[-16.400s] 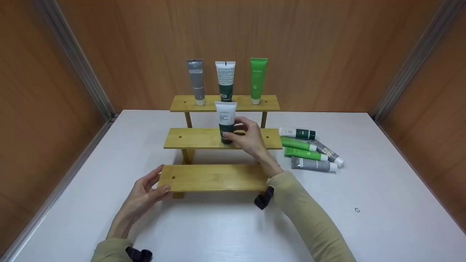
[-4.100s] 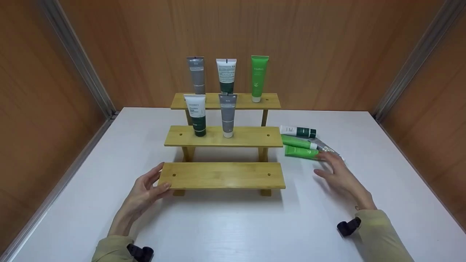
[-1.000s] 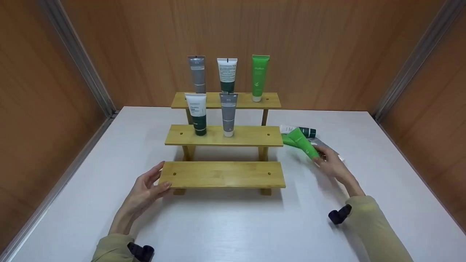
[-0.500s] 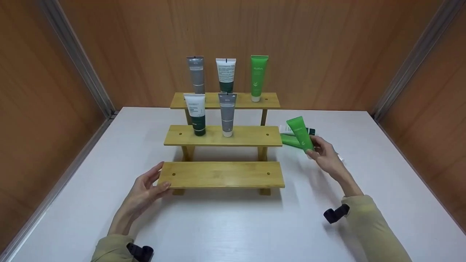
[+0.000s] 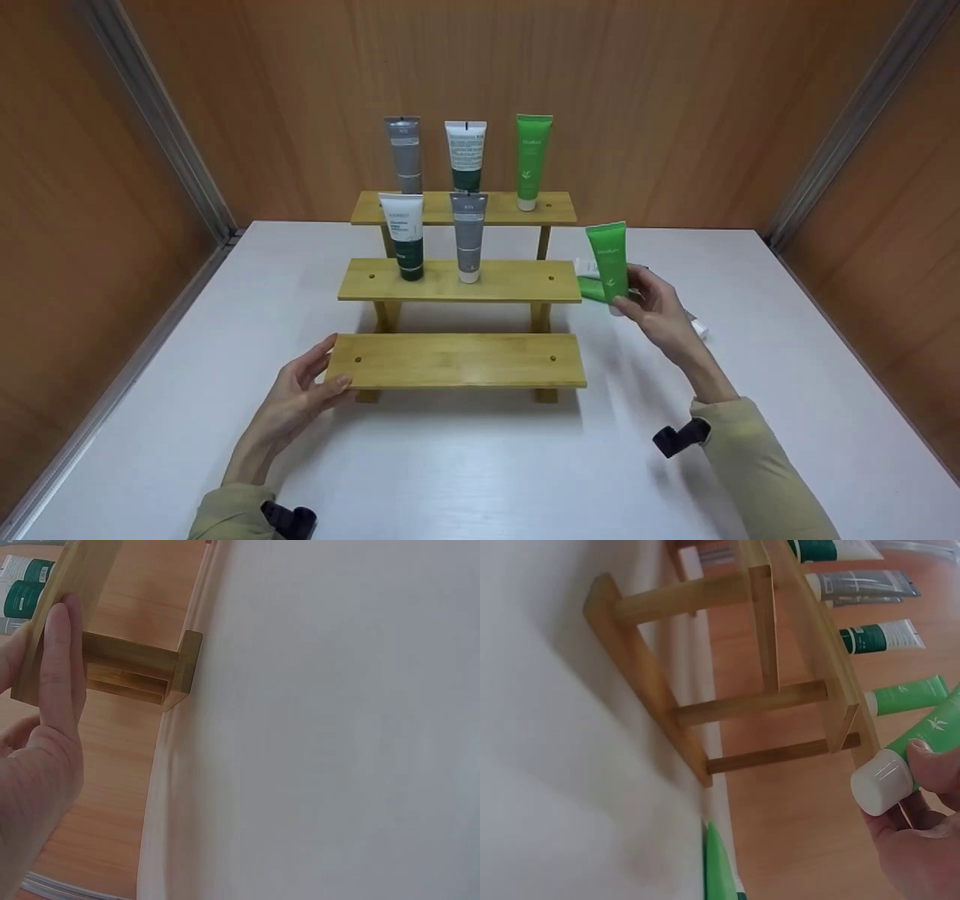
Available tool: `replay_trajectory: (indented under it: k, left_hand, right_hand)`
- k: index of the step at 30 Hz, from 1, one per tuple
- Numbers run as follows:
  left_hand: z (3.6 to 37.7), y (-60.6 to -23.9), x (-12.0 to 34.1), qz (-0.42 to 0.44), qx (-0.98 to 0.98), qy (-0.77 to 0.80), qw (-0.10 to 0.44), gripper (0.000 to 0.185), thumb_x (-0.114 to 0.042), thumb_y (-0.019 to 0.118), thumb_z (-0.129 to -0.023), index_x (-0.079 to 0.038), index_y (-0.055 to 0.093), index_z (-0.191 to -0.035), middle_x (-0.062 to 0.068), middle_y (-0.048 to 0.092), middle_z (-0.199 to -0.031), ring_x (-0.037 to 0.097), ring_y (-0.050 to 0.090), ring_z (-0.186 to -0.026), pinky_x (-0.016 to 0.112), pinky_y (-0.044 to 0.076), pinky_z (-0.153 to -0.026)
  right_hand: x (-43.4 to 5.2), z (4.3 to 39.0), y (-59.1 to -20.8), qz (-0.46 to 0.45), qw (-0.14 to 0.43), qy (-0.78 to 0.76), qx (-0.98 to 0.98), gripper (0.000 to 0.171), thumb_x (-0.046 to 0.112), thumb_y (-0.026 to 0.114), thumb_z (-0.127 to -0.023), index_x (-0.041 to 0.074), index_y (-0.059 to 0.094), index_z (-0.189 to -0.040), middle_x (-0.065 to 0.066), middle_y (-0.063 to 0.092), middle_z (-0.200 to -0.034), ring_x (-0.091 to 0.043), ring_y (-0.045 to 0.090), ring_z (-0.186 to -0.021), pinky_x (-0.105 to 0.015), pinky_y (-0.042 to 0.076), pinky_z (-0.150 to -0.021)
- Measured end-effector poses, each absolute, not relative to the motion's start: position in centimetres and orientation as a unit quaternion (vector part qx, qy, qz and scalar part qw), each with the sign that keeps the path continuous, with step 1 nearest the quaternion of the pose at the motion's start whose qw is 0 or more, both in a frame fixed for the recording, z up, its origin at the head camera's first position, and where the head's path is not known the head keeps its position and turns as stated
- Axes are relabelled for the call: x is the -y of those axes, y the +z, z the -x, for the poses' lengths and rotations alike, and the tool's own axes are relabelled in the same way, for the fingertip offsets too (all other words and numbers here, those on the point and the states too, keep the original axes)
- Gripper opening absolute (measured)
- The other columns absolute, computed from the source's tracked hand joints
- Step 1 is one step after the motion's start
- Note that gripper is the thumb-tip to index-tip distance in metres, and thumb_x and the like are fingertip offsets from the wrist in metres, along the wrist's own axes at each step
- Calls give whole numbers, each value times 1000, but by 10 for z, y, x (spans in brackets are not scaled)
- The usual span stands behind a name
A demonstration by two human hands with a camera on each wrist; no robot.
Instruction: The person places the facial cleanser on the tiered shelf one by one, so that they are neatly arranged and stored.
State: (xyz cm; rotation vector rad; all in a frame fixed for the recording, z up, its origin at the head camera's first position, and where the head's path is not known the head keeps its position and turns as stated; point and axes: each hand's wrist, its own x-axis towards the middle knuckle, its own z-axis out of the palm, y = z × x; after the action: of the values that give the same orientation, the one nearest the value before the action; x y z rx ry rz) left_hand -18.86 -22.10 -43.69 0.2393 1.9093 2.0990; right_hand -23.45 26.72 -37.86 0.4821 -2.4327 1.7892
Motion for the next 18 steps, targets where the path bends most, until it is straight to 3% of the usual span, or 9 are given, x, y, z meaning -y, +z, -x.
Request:
replay_trajectory:
  k: [18]
  left_hand:
    - [188,-437,221,-81,-670,724,145,79,-6,61,-83,-15,11,-144,10,24,-144,14,53,-111,37,48,-92]
  right_hand:
    - [-233,243,-354,-218,79,604,763,47,9,59,-85,12,42,-129,-9,49,-120,-20,49,-110,-22,47,-93]
